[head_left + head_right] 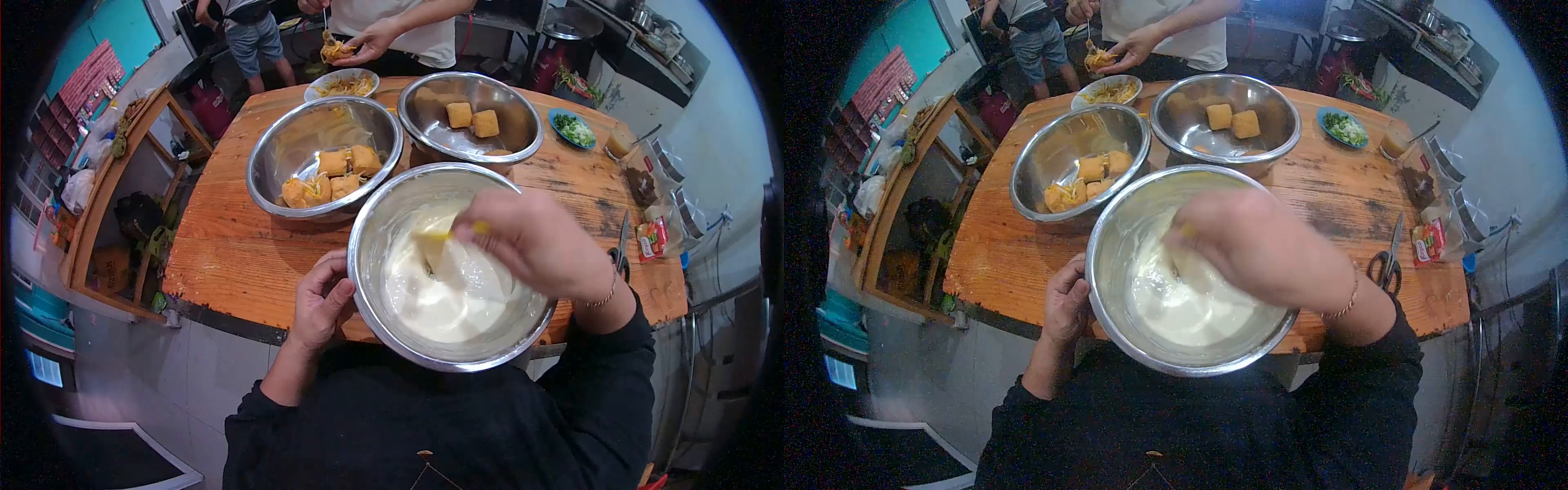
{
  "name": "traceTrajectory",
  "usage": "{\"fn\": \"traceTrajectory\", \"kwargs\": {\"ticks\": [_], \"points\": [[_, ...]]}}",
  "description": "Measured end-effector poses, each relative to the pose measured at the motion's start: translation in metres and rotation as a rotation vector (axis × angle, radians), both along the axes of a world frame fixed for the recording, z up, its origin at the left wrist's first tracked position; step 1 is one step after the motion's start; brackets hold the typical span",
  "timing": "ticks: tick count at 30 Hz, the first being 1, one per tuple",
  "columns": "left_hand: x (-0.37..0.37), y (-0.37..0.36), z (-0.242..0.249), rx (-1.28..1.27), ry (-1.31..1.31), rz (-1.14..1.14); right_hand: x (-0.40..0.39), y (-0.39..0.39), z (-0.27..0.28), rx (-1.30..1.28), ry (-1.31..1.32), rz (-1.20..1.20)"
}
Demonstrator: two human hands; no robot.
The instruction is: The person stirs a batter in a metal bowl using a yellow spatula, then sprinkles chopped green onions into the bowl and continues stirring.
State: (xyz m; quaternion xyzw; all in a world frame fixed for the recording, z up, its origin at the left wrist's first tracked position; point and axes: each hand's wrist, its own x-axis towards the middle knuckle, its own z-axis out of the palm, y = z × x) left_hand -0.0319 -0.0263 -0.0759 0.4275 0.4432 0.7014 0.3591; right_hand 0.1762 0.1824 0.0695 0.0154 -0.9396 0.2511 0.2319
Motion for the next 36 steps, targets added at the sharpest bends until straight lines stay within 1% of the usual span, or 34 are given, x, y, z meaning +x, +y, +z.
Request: {"fn": "traceTrajectory", "kwargs": {"ticks": [2,3,6,7,10,11,14,15,18,19,22,23,26,30,31,34,35,36], "points": [[-0.001,0.0,-0.001,0.0,0.014,0.011,0.005,-0.016,0.009,-0.115,-0.163,0.153],[-0.001,0.0,-0.001,-0.003,0.017,0.015,0.009,-0.017,0.013,-0.101,-0.183,0.21],[-0.001,-0.001,0.001,-0.015,-0.008,-0.002,0.026,-0.007,0.031,-0.088,-0.226,0.077],[-0.001,-0.001,0.001,-0.018,-0.021,-0.011,0.029,-0.002,0.035,0.0,-0.255,-0.049],[0.0,0.0,-0.002,0.003,-0.082,-0.027,0.025,0.013,0.034,0.037,-0.189,-0.305],[0.001,0.0,-0.002,0.005,-0.081,-0.028,0.02,0.015,0.027,0.094,-0.119,-0.307],[0.002,0.0,0.002,0.005,-0.074,-0.023,0.01,0.003,0.008,0.108,-0.093,-0.022],[0.002,0.0,0.002,0.002,-0.073,-0.021,0.01,-0.012,0.014,-0.046,-0.166,0.019],[0.001,-0.001,0.001,-0.003,-0.04,-0.013,0.016,-0.021,0.029,-0.057,-0.249,0.129],[0.0,-0.001,0.001,-0.002,-0.023,-0.012,0.022,-0.015,0.03,-0.075,-0.235,0.079],[0.002,-0.001,0.004,-0.014,-0.059,-0.028,0.029,0.009,0.035,0.13,-0.237,-0.209],[0.002,-0.001,0.003,-0.013,-0.081,-0.035,0.024,0.009,0.038,0.057,-0.312,-0.358],[0.003,-0.001,0.003,-0.014,-0.122,-0.045,0.01,0.007,0.011,0.127,-0.062,-0.244],[0.004,-0.001,0.001,-0.009,-0.096,-0.019,0.009,-0.015,0.014,-0.119,-0.19,0.211],[0.003,0.0,0.0,-0.007,-0.084,-0.012,0.011,-0.017,0.021,-0.102,-0.196,0.275],[0.0,0.0,-0.002,-0.006,-0.064,-0.029,0.027,-0.006,0.032,-0.154,-0.253,0.132],[0.0,0.0,-0.001,-0.006,-0.082,-0.034,0.029,0.001,0.035,-0.059,-0.271,0.007],[0.001,-0.001,-0.001,-0.008,-0.099,-0.039,0.026,0.006,0.037,-0.061,-0.271,-0.111]]}}
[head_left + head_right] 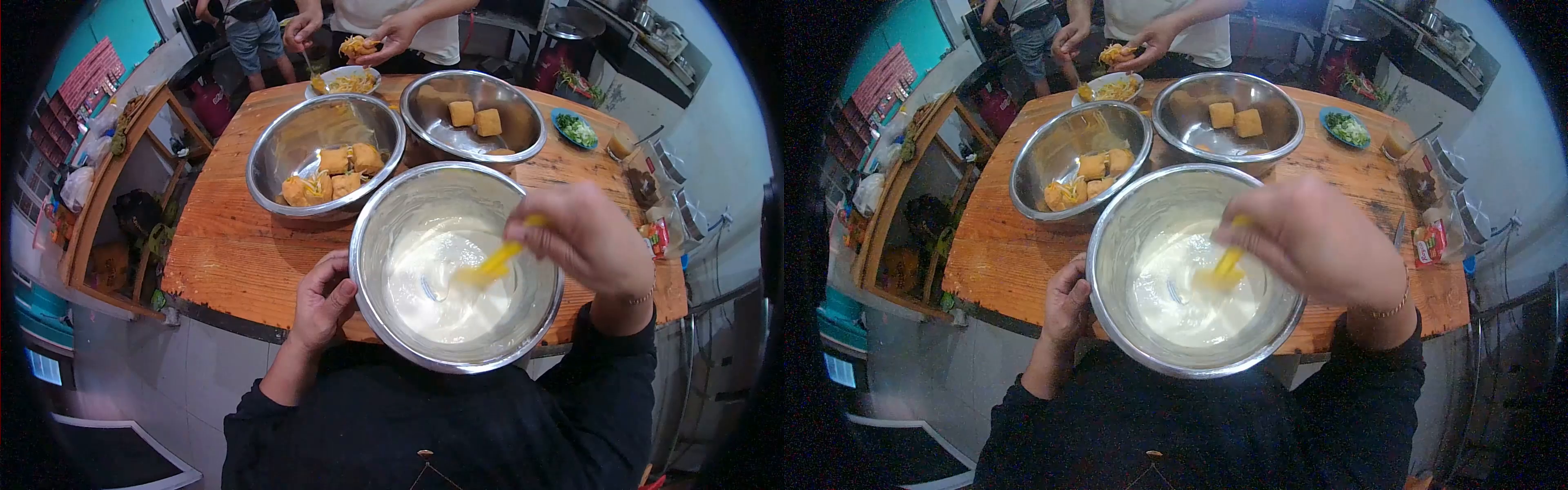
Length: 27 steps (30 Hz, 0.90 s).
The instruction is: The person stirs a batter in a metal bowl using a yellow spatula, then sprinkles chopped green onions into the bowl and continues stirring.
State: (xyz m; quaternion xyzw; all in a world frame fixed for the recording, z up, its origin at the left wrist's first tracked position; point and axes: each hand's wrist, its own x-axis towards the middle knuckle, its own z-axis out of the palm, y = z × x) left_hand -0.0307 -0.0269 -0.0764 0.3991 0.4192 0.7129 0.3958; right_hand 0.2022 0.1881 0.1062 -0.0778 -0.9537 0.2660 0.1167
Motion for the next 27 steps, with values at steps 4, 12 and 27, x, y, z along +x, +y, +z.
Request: {"fn": "traceTrajectory", "kwargs": {"ticks": [4,12,27], "points": [[-0.001,0.0,0.0,0.001,0.034,0.003,-0.015,0.006,-0.019,0.128,0.149,-0.15],[0.0,-0.001,0.001,0.001,0.019,0.003,-0.005,-0.017,-0.005,-0.053,0.054,0.202],[0.0,-0.001,0.001,-0.018,0.028,0.01,-0.001,-0.003,-0.007,0.043,0.074,0.105]]}}
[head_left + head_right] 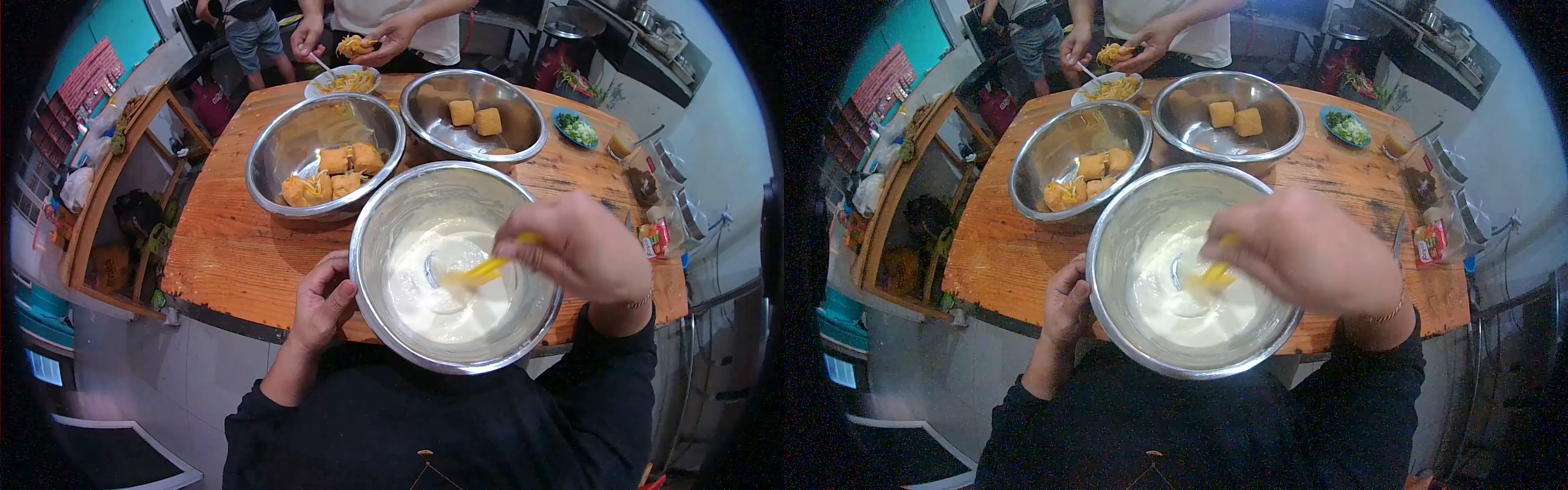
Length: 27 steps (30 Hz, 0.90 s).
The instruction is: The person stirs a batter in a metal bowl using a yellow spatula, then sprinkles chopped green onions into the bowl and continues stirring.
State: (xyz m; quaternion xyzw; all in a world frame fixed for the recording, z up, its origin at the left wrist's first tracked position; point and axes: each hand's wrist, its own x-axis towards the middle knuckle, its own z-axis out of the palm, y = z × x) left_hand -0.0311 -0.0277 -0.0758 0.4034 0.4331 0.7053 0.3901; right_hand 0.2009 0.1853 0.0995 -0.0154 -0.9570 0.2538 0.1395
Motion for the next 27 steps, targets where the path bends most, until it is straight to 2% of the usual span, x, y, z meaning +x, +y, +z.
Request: {"fn": "traceTrajectory", "kwargs": {"ticks": [2,5,6,9,12,15,18,20,22,23,26,27], "points": [[0.0,-0.001,0.0,-0.002,-0.014,-0.013,-0.001,0.011,0.004,0.116,-0.048,-0.214],[0.001,0.0,0.002,0.0,-0.034,-0.023,-0.017,0.01,-0.014,0.037,0.069,-0.281],[0.001,0.0,0.002,0.002,-0.028,-0.016,-0.021,0.007,-0.025,0.031,0.175,-0.193],[0.003,0.001,0.004,0.009,-0.032,-0.002,-0.025,-0.011,-0.03,-0.079,0.182,0.169],[0.002,-0.001,0.004,0.0,-0.038,-0.011,-0.005,-0.014,0.004,-0.164,-0.109,0.204],[0.001,-0.001,0.003,-0.001,-0.052,-0.017,0.004,0.008,0.007,0.012,-0.138,-0.181],[0.001,-0.001,0.001,0.0,-0.042,-0.016,-0.01,0.021,-0.002,0.006,0.006,-0.437],[0.001,0.0,0.0,0.005,-0.02,0.0,-0.024,0.017,-0.029,-0.036,0.174,-0.259],[0.001,0.001,0.0,0.007,0.002,0.018,-0.032,0.0,-0.04,-0.069,0.213,-0.048],[0.001,0.001,0.001,0.009,0.003,0.009,-0.033,-0.009,-0.039,-0.077,0.168,0.074],[0.003,-0.001,0.004,0.008,-0.019,-0.004,-0.016,-0.02,-0.007,-0.093,-0.03,0.205],[0.004,0.0,0.005,0.008,-0.036,-0.003,-0.008,-0.016,0.002,-0.072,-0.071,0.124]]}}
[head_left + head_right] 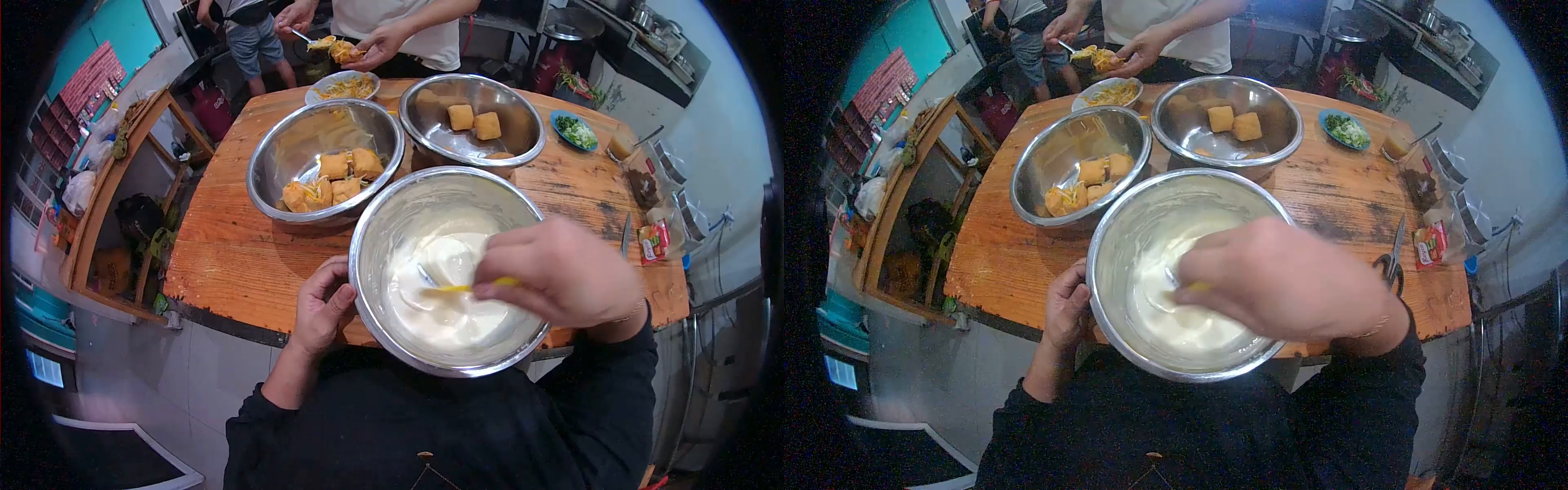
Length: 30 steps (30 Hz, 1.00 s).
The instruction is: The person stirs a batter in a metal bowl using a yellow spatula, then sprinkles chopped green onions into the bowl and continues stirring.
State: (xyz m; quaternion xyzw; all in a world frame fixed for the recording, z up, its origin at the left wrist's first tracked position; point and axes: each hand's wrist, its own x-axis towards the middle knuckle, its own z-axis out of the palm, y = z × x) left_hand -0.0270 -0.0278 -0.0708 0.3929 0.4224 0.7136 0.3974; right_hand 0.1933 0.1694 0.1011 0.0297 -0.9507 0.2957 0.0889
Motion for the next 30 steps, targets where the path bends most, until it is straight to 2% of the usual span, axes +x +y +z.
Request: {"fn": "traceTrajectory", "kwargs": {"ticks": [2,5,8,12,15,18,19,22,23,26,29,30], "points": [[0.0,0.001,0.001,0.0,-0.014,-0.001,0.016,0.015,0.012,0.056,-0.083,-0.161],[0.0,0.001,-0.001,-0.014,-0.002,0.0,0.009,0.032,0.013,0.109,-0.074,-0.511],[-0.002,0.0,-0.003,-0.027,0.012,0.002,-0.008,0.028,-0.01,0.073,0.117,-0.447],[-0.002,0.001,-0.005,-0.002,0.008,0.007,-0.013,0.003,-0.019,-0.042,0.154,0.025],[-0.004,0.0,-0.008,-0.003,0.029,0.012,0.003,0.0,0.002,-0.055,0.028,0.053],[-0.005,0.0,-0.01,-0.004,0.029,0.009,0.017,0.02,0.014,0.072,-0.097,-0.233],[-0.005,0.0,-0.01,-0.002,0.024,0.009,0.016,0.026,0.013,0.102,-0.067,-0.375],[-0.003,-0.001,-0.003,-0.017,-0.053,-0.036,0.003,0.039,-0.004,0.104,0.11,-0.44],[-0.002,0.0,-0.002,-0.018,-0.049,-0.032,-0.002,0.033,-0.01,0.097,0.112,-0.421],[-0.002,-0.001,-0.002,-0.017,-0.029,-0.017,-0.016,0.01,-0.024,-0.065,0.153,-0.063],[-0.003,0.0,-0.005,-0.006,-0.025,-0.018,-0.004,0.003,-0.007,0.069,0.099,0.123],[-0.003,-0.001,-0.006,-0.011,-0.035,-0.024,0.001,0.004,0.003,0.04,-0.012,0.021]]}}
